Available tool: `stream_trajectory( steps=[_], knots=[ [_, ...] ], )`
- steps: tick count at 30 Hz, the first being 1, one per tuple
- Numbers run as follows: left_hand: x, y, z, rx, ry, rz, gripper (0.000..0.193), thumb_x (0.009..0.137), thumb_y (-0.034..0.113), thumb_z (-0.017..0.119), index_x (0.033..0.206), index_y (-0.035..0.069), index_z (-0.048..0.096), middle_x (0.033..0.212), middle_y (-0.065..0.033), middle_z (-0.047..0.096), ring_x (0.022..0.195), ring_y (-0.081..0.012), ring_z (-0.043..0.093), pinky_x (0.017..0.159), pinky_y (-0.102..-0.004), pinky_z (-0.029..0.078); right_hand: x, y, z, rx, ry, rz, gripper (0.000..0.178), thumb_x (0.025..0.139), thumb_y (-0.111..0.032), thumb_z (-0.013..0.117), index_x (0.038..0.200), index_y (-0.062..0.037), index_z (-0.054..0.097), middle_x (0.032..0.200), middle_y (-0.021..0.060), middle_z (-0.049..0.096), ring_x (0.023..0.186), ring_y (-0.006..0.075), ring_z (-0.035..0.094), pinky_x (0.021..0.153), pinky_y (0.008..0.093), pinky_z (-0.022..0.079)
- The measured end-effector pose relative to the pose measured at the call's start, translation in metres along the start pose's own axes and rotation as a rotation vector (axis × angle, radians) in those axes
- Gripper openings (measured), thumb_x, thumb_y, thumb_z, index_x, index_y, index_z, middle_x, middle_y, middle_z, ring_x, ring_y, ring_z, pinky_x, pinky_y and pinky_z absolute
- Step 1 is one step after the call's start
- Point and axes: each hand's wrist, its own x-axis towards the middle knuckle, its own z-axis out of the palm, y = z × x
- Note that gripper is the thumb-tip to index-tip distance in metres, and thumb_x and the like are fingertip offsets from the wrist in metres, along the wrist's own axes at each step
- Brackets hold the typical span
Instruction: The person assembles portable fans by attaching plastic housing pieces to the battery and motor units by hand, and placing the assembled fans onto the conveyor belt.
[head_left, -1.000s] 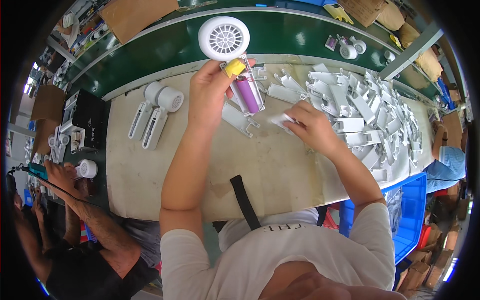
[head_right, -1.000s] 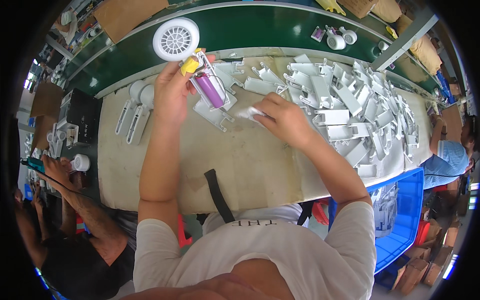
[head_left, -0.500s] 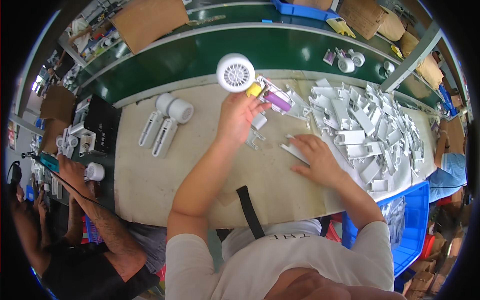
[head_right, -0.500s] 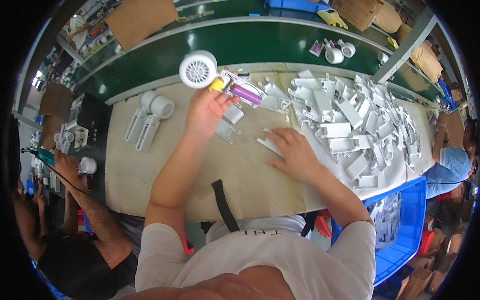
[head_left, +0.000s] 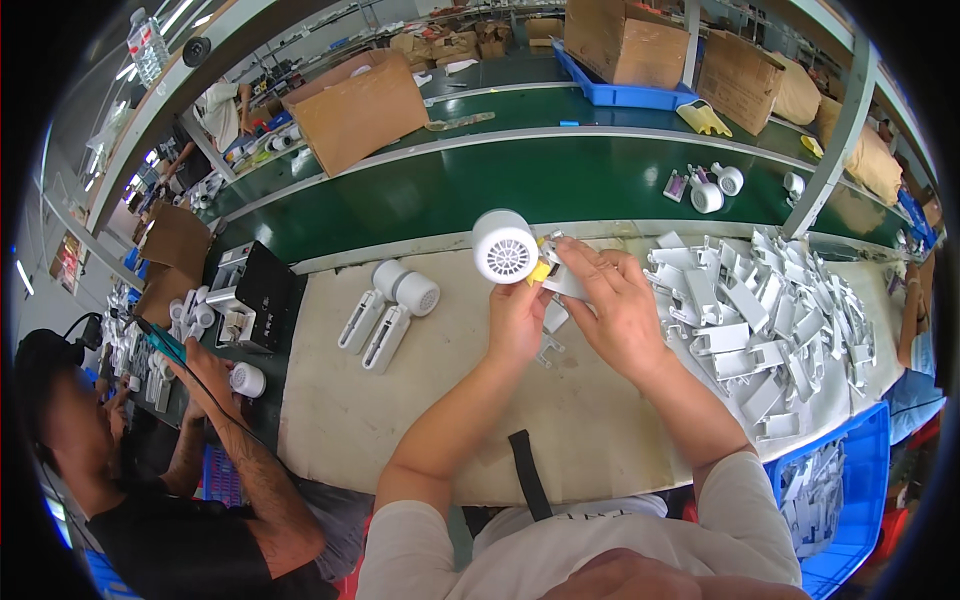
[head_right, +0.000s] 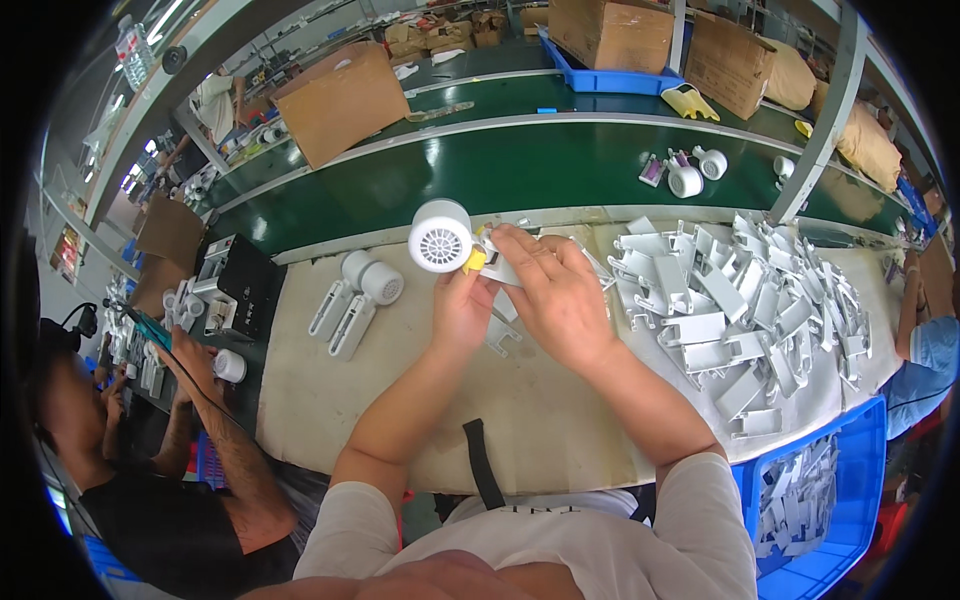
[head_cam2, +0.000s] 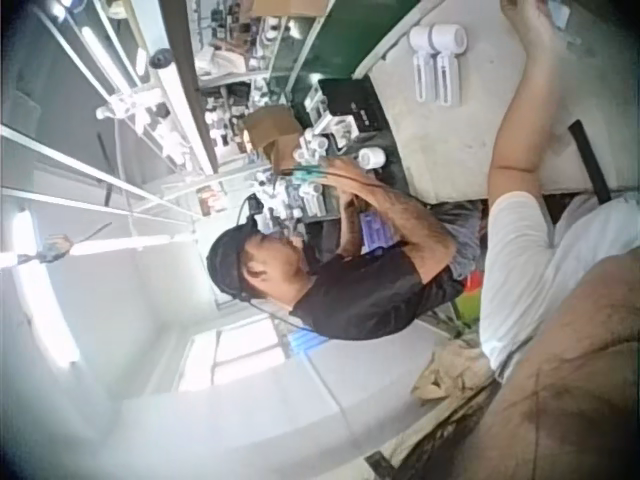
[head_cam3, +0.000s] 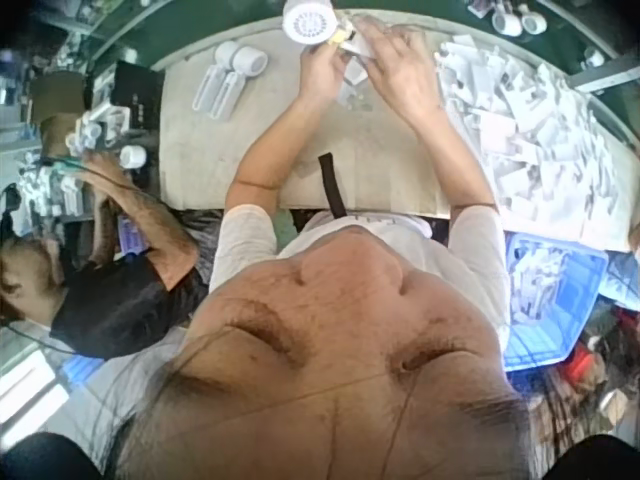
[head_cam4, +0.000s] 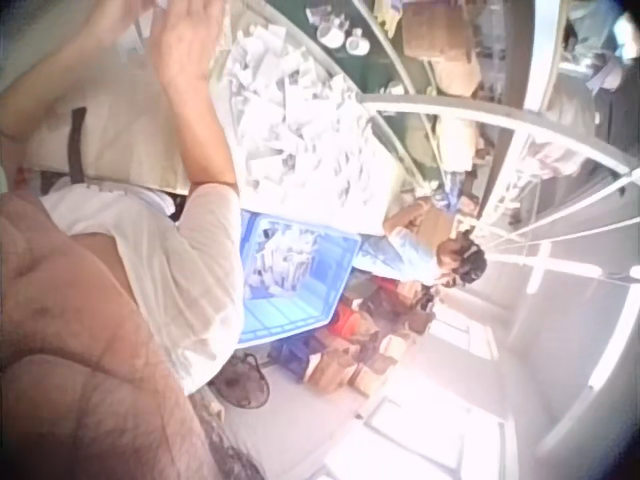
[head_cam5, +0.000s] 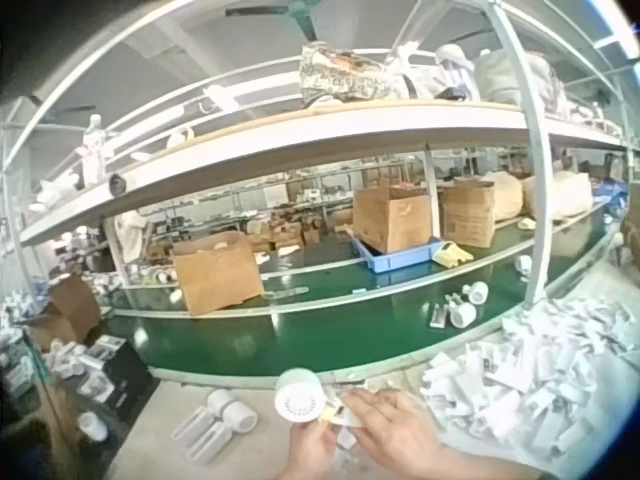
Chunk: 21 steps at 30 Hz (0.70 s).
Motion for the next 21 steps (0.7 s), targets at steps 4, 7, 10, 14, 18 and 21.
stream_trajectory(
  steps=[4, 7, 10, 14, 18, 21],
  knots=[
    [-0.004, -0.004, 0.008, 0.043, 0.053, 0.033, 0.031, 0.084, 0.005, 0.056, 0.114, 0.0, 0.05, 0.113, -0.007, 0.055, 0.103, -0.0151, 0.052, 0.088, -0.0293, 0.043, -0.003, 0.002, 0.009, 0.033, 0.049, 0.057, 0.058, 0.062, -0.005, 0.068, 0.117, -0.0077, 0.052, 0.116, 0.0062, 0.056, 0.091, 0.0258, 0.052, 0.079, 0.0337, 0.045],
    [-0.008, 0.002, 0.011, 0.116, 0.102, 0.148, 0.031, 0.083, 0.005, 0.059, 0.112, 0.0, 0.05, 0.108, -0.007, 0.056, 0.1, -0.0143, 0.053, 0.086, -0.0286, 0.044, -0.004, -0.003, 0.009, -0.023, 0.04, 0.02, 0.063, 0.063, -0.007, 0.071, 0.122, -0.0066, 0.048, 0.117, 0.0088, 0.056, 0.099, 0.0277, 0.052, 0.083, 0.0361, 0.042],
    [-0.003, 0.018, 0.019, 0.1, 0.03, 0.259, 0.029, 0.084, 0.008, 0.056, 0.111, 0.0, 0.051, 0.107, -0.0109, 0.056, 0.102, -0.0209, 0.054, 0.09, -0.0352, 0.042, -0.002, 0.012, 0.002, -0.017, 0.208, 0.082, 0.046, 0.075, -0.028, 0.067, 0.113, -0.0058, 0.055, 0.107, 0.0087, 0.058, 0.094, 0.0225, 0.053, 0.078, 0.0331, 0.043],
    [-0.005, 0.029, 0.022, 0.134, -0.014, 0.25, 0.029, 0.087, 0.014, 0.052, 0.112, 0.0, 0.05, 0.109, -0.0134, 0.056, 0.106, -0.0265, 0.052, 0.095, -0.0403, 0.039, -0.017, 0.033, 0.008, 1.032, -0.325, 0.702, 0.035, 0.087, -0.032, 0.056, 0.099, 0.0002, 0.059, 0.084, 0.0045, 0.055, 0.076, 0.0104, 0.05, 0.069, 0.0244, 0.041],
    [-0.015, 0.034, 0.034, 0.118, -0.033, 0.22, 0.03, 0.087, 0.014, 0.052, 0.113, 0.001, 0.049, 0.108, -0.014, 0.056, 0.106, -0.0288, 0.052, 0.095, -0.0412, 0.039, -0.011, 0.011, -0.002, 0.85, -0.051, 0.446, 0.029, 0.082, -0.026, 0.062, 0.076, 0.0007, 0.055, 0.063, 0.0038, 0.043, 0.06, 0.0128, 0.043, 0.056, 0.0278, 0.035],
    [-0.03, 0.05, 0.048, 0.158, -0.19, 0.179, 0.034, 0.083, 0.016, 0.056, 0.112, 0.0, 0.049, 0.106, -0.0159, 0.057, 0.101, -0.0306, 0.055, 0.09, -0.0435, 0.043, -0.012, 0.01, -0.012, 0.682, 0.126, 0.095, 0.036, 0.075, -0.03, 0.066, 0.062, -0.001, 0.049, 0.055, 0.0057, 0.04, 0.047, 0.017, 0.039, 0.045, 0.0306, 0.031]
  ],
)
